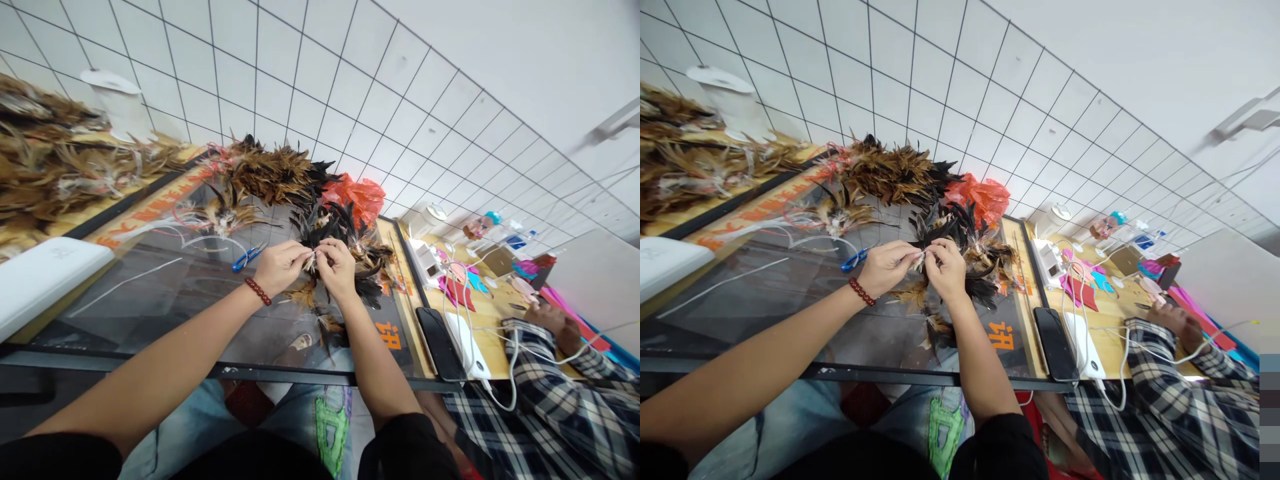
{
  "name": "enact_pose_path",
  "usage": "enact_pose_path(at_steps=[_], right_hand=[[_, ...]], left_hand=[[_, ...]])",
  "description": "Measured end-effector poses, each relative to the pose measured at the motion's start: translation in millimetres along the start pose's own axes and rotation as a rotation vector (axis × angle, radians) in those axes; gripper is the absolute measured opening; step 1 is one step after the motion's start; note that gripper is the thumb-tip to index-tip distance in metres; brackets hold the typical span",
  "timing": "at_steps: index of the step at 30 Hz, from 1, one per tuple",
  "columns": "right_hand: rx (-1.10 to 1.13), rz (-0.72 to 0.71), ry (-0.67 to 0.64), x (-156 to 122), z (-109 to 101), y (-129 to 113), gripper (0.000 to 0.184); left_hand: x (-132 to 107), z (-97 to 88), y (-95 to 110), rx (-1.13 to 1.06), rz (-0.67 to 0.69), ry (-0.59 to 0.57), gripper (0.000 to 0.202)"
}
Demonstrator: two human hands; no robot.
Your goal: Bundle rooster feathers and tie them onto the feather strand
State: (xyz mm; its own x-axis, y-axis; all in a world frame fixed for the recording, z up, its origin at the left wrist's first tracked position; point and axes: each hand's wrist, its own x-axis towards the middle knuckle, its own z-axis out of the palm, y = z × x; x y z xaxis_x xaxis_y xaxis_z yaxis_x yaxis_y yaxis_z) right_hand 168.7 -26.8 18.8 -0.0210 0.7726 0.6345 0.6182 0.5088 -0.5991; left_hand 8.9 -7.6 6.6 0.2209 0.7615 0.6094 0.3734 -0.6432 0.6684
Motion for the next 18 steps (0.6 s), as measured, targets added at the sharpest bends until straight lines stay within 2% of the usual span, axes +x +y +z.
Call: enact_pose_path(at_steps=[6,8,11,14,16,18], right_hand=[[-0.144,0.083,0.055,-3.4,0.2,12.8,0.016],[-0.195,0.107,0.021,-4.1,1.9,19.1,0.017],[-0.238,0.151,-0.04,-5.0,6.2,26.6,0.019],[-0.248,0.178,-0.071,-5.5,10.9,30.4,0.018],[-0.239,0.181,-0.093,-5.5,12.6,31.7,0.017],[-0.223,0.178,-0.107,-5.0,12.4,32.6,0.016]], left_hand=[[-0.9,1.4,-5.7,0.016,-0.095,0.042,0.019],[-1.4,1.9,-6.9,0.029,-0.091,-0.007,0.018],[-2.2,2.7,-4.9,-0.004,-0.007,-0.109,0.018],[-2.6,3.6,0.1,-0.098,0.064,-0.154,0.018],[-2.6,5.0,2.9,-0.203,0.035,-0.192,0.02],[-2.5,7.4,3.9,-0.338,-0.069,-0.234,0.019]])
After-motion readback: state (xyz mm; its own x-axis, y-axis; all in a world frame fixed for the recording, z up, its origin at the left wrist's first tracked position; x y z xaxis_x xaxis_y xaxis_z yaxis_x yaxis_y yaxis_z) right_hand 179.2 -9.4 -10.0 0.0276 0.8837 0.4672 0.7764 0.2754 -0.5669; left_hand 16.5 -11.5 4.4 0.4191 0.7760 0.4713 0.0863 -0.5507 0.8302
